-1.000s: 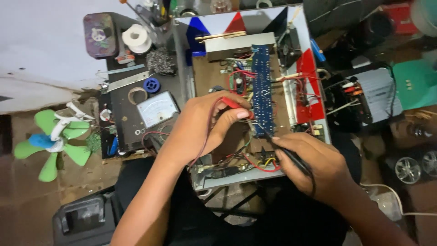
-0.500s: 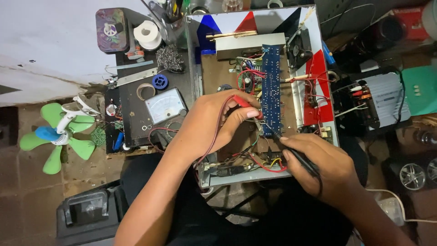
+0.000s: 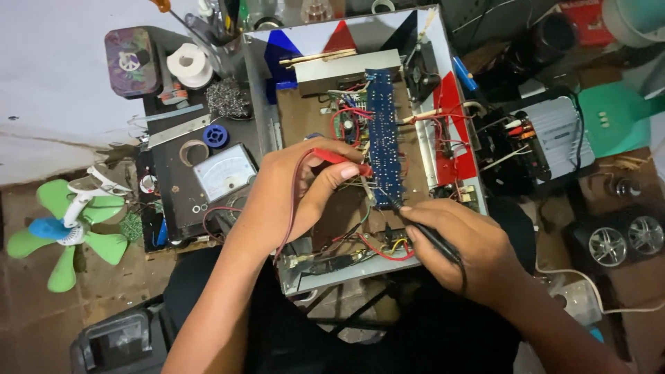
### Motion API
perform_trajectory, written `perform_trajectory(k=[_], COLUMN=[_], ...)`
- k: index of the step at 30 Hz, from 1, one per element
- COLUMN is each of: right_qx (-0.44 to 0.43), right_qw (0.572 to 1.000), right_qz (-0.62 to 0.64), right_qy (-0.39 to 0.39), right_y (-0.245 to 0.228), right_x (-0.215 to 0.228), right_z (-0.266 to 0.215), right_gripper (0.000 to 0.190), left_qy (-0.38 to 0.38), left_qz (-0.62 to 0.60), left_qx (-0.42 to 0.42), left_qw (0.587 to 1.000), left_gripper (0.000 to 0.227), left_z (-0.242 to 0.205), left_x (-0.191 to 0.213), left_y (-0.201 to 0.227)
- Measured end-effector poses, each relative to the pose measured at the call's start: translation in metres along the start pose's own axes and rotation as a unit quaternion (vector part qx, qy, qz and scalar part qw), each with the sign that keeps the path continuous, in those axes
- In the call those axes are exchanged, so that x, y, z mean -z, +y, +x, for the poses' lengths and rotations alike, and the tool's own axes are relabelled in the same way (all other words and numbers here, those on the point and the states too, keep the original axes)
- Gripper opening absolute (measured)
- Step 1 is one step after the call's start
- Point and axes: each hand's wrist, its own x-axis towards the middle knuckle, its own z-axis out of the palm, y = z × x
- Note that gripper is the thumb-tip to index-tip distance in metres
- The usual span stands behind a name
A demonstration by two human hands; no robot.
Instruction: The person uses multimeter probes to test various points on a circuit board inside an open electronic device. They move the probes across different components and wires, checking for continuity or voltage.
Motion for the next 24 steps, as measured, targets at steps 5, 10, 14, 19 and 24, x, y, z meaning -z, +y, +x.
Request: perform_trajectory(k=[5,10,14,19,24], right_qx=[0.007,0.021,0.015,0.005,0.008], right_qw=[1.000,1.000,1.000,1.000,1.000], right_qz=[0.004,0.005,0.001,0.003,-0.001], right_qy=[-0.004,-0.005,-0.009,-0.013,-0.008], right_y=[-0.0007,0.0002,0.0006,-0.0011,-0.0021], right_x=[0.0018,0.0019,0.0020,0.0027,0.0017], right_z=[0.0018,0.0023,0.0017,0.0034,0.0033], right_gripper=[0.020,0.020,0.020,0.020,0.018], left_qy=[-0.006,-0.008,-0.009,-0.011,-0.011], left_qz=[0.000,0.003,-0.009,0.009,0.022], left_qx=[0.015,0.015,0.020,0.016,0.015], left_qw=[1.000,1.000,1.000,1.000,1.000], left_gripper=[0.022,0.022,0.021,0.022,0.021], left_z=[0.0005,0.0006,0.0000,0.0005,0.0007], left_x=[-0.0009,-0.0014,-0.0016,-0.0012,-0.0010], left_y=[0.0002,-0.0002,0.0008,-0.0005,-0.0019])
